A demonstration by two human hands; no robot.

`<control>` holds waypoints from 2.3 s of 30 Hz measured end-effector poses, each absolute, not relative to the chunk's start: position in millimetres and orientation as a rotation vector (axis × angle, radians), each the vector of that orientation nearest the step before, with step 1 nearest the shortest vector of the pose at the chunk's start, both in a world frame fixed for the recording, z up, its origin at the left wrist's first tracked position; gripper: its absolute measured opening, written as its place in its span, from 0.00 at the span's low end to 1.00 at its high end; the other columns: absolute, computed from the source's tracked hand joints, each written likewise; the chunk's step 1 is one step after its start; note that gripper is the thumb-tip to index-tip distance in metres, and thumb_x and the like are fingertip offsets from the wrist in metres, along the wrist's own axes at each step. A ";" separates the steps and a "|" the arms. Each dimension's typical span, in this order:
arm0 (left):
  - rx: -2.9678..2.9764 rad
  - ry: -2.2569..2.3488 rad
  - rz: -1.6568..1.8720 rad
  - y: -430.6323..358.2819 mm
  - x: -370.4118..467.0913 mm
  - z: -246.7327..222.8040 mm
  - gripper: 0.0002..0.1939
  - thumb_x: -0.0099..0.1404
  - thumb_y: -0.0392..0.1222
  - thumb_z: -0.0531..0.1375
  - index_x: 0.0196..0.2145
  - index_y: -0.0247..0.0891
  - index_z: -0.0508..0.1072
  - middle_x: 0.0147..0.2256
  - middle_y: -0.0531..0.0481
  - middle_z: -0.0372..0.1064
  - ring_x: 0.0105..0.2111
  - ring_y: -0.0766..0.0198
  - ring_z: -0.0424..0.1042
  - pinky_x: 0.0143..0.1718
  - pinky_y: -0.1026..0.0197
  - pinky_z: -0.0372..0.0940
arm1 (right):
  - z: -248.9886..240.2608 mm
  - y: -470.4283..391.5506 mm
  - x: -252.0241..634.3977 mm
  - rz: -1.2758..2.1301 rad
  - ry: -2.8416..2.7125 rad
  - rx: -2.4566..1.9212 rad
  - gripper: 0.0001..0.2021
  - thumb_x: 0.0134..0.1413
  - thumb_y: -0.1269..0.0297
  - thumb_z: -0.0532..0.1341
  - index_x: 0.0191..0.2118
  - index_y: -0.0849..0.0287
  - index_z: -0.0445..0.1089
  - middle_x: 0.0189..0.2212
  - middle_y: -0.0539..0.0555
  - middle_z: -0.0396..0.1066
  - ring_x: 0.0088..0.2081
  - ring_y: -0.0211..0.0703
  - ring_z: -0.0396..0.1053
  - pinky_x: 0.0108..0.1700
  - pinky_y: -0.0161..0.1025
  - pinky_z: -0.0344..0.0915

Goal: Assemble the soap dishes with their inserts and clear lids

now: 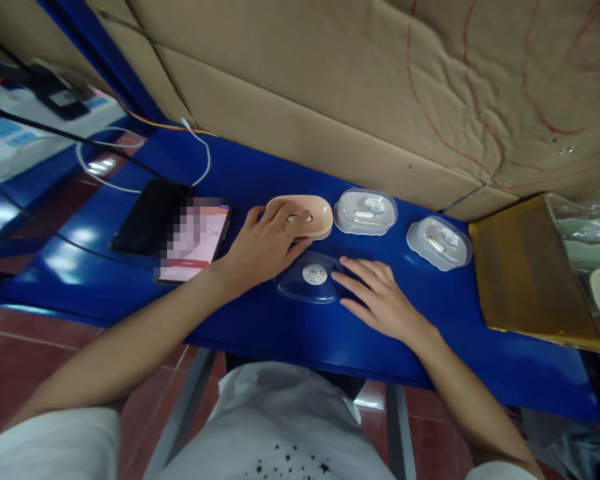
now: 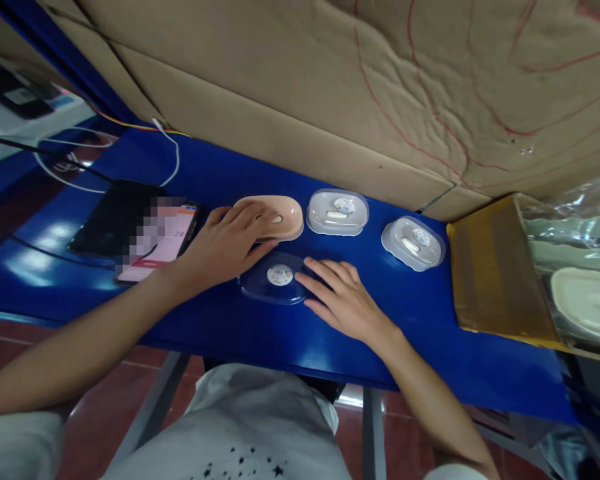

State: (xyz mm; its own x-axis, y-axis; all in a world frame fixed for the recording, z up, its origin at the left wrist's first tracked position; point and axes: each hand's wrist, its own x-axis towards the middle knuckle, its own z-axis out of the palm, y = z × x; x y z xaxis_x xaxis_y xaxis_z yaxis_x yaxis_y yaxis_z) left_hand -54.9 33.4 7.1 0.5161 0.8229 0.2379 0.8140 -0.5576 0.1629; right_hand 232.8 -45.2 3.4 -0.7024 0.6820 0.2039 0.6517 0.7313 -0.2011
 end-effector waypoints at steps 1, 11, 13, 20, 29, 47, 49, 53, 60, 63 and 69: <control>2.697 1.457 0.462 34.9 -55.4 6.2 0.24 0.81 0.49 0.54 0.68 0.37 0.69 0.67 0.32 0.67 0.69 0.36 0.64 0.62 0.34 0.64 | 4.3 -47.4 230.4 0.160 -2.690 -1.040 0.23 0.77 0.58 0.59 0.71 0.54 0.66 0.73 0.61 0.65 0.69 0.56 0.65 0.68 0.57 0.62; 2.683 1.470 0.488 43.5 -59.6 0.9 0.20 0.80 0.46 0.56 0.64 0.41 0.75 0.69 0.34 0.66 0.70 0.36 0.64 0.63 0.33 0.62 | -3.2 -54.0 224.5 0.168 -2.760 -1.021 0.24 0.78 0.55 0.56 0.73 0.54 0.65 0.74 0.56 0.64 0.71 0.54 0.62 0.71 0.56 0.58; 2.708 1.433 0.478 43.6 -59.7 1.2 0.20 0.81 0.43 0.53 0.64 0.40 0.76 0.66 0.36 0.70 0.68 0.38 0.67 0.64 0.33 0.60 | -3.2 -53.7 224.9 0.182 -2.762 -1.037 0.24 0.78 0.55 0.57 0.73 0.53 0.65 0.74 0.56 0.64 0.71 0.55 0.62 0.71 0.57 0.58; 2.723 1.338 0.485 42.7 -59.9 1.5 0.20 0.83 0.44 0.51 0.64 0.42 0.76 0.63 0.41 0.75 0.64 0.43 0.72 0.62 0.35 0.61 | -0.8 -50.2 226.6 0.214 -2.750 -1.079 0.25 0.78 0.55 0.57 0.74 0.54 0.63 0.75 0.57 0.62 0.72 0.55 0.61 0.69 0.57 0.59; 2.713 1.334 0.533 42.5 -58.8 1.9 0.16 0.81 0.46 0.56 0.56 0.41 0.80 0.58 0.39 0.77 0.62 0.42 0.72 0.63 0.34 0.60 | -1.0 -48.9 228.0 0.252 -2.744 -1.093 0.25 0.78 0.56 0.57 0.75 0.51 0.62 0.76 0.56 0.61 0.72 0.56 0.60 0.70 0.58 0.59; 2.637 1.333 0.540 44.8 -59.6 3.3 0.24 0.76 0.51 0.60 0.66 0.43 0.72 0.71 0.34 0.63 0.69 0.36 0.63 0.66 0.32 0.58 | 0.6 -49.0 229.3 0.225 -2.723 -1.075 0.25 0.78 0.57 0.57 0.74 0.50 0.63 0.74 0.57 0.65 0.71 0.56 0.62 0.70 0.59 0.59; 2.615 1.350 0.558 45.3 -59.5 5.0 0.26 0.75 0.51 0.62 0.67 0.43 0.72 0.72 0.34 0.61 0.71 0.35 0.61 0.67 0.31 0.56 | 0.5 -49.1 229.3 0.231 -2.718 -1.074 0.25 0.78 0.57 0.57 0.74 0.50 0.63 0.73 0.57 0.65 0.71 0.56 0.63 0.70 0.59 0.59; 2.611 1.291 0.551 47.7 -59.2 4.1 0.16 0.78 0.44 0.57 0.58 0.46 0.79 0.62 0.41 0.75 0.67 0.43 0.67 0.71 0.28 0.47 | 0.2 -48.8 229.3 0.227 -2.719 -1.076 0.24 0.78 0.56 0.57 0.73 0.51 0.64 0.73 0.58 0.65 0.71 0.56 0.63 0.70 0.58 0.59; 2.648 1.237 0.580 50.3 -60.7 -3.2 0.15 0.79 0.45 0.57 0.56 0.45 0.80 0.57 0.41 0.78 0.67 0.43 0.67 0.73 0.22 0.37 | 0.7 -48.6 229.1 0.201 -2.712 -1.065 0.22 0.78 0.56 0.57 0.71 0.53 0.67 0.72 0.58 0.66 0.70 0.56 0.63 0.69 0.57 0.59; 2.659 1.232 0.547 52.5 -60.5 -2.5 0.15 0.79 0.47 0.58 0.57 0.46 0.80 0.61 0.41 0.75 0.69 0.41 0.65 0.72 0.21 0.38 | 0.9 -48.4 229.1 0.224 -2.715 -1.074 0.23 0.78 0.56 0.58 0.72 0.51 0.65 0.73 0.57 0.66 0.70 0.56 0.63 0.70 0.58 0.59; 2.589 1.350 0.441 62.8 -59.0 0.1 0.25 0.73 0.53 0.66 0.62 0.39 0.75 0.77 0.30 0.49 0.77 0.31 0.49 0.71 0.21 0.47 | -0.6 -47.2 230.1 0.224 -2.706 -1.062 0.23 0.77 0.56 0.58 0.71 0.52 0.67 0.72 0.58 0.67 0.70 0.56 0.63 0.69 0.58 0.59</control>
